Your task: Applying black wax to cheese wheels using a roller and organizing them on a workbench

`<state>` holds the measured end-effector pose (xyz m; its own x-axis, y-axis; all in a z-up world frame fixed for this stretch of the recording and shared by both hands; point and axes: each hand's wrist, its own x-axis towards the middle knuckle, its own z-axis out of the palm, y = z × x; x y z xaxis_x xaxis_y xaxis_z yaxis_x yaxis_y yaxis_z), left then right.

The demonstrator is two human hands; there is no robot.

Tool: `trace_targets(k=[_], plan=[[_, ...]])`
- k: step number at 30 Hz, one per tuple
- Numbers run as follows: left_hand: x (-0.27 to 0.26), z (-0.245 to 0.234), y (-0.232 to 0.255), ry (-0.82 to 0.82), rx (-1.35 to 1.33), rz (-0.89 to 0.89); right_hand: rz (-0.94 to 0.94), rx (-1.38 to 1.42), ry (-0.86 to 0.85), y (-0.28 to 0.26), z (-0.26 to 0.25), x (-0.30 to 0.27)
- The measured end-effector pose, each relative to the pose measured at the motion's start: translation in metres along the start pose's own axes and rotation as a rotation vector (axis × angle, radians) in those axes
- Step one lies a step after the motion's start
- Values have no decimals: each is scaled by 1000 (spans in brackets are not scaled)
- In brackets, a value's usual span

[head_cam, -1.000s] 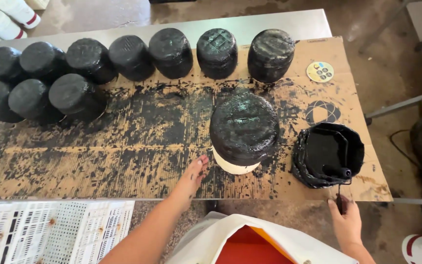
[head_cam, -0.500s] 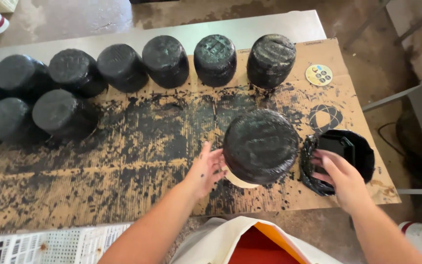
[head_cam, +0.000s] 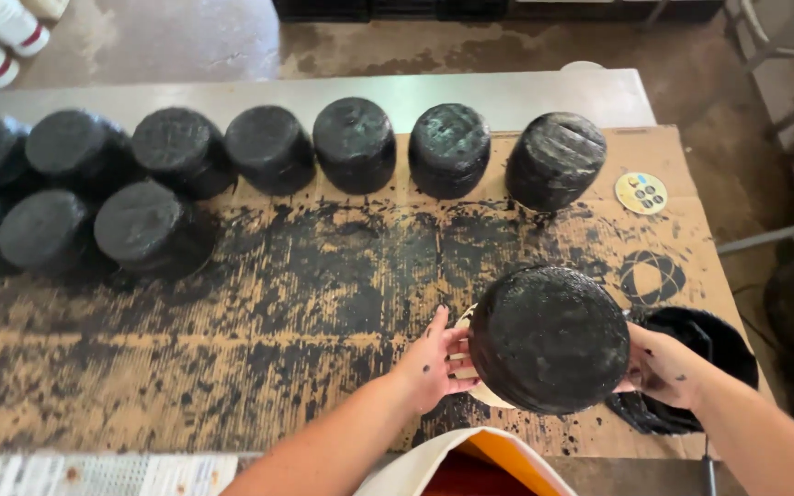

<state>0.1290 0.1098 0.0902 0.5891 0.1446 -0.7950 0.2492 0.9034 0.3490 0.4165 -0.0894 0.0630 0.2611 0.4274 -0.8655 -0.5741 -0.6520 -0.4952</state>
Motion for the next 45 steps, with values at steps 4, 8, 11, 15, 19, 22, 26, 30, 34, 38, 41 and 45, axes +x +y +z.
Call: trace_targets(k=[4, 8, 11, 15, 19, 22, 26, 30, 34, 38, 41, 45], plan=[[11, 4, -12, 41, -57, 37, 4, 70, -84, 21, -39, 45], [32, 4, -27, 80, -117, 85, 121, 195, -29, 21, -52, 64], [27, 11, -26, 139, -100, 61, 281, 202, 230, -30, 46, -38], [46, 2, -34, 172, -142, 125, 122, 10, 237, -35, 41, -26], [16, -16, -11, 157, -220, 146, -22, -169, 281, -73, 123, -83], [5, -48, 6, 189, -318, 258, 27, -207, 199, -87, 113, -4], [-10, -110, 36, 282, -358, 402, -70, -187, -52, -69, 115, 108], [-15, -188, 63, 356, -384, 424, 102, -16, -184, -77, 225, 146], [-35, -251, 102, 416, -400, 366, 6, -141, -316, -69, 278, 258], [16, -319, 122, 531, -421, 472, -33, -37, -181, -64, 343, 314], [27, -353, 140, 562, -490, 419, 5, 43, -190, -69, 381, 348], [56, -385, 158, 602, -597, 346, -10, -46, -200, -74, 401, 393]])
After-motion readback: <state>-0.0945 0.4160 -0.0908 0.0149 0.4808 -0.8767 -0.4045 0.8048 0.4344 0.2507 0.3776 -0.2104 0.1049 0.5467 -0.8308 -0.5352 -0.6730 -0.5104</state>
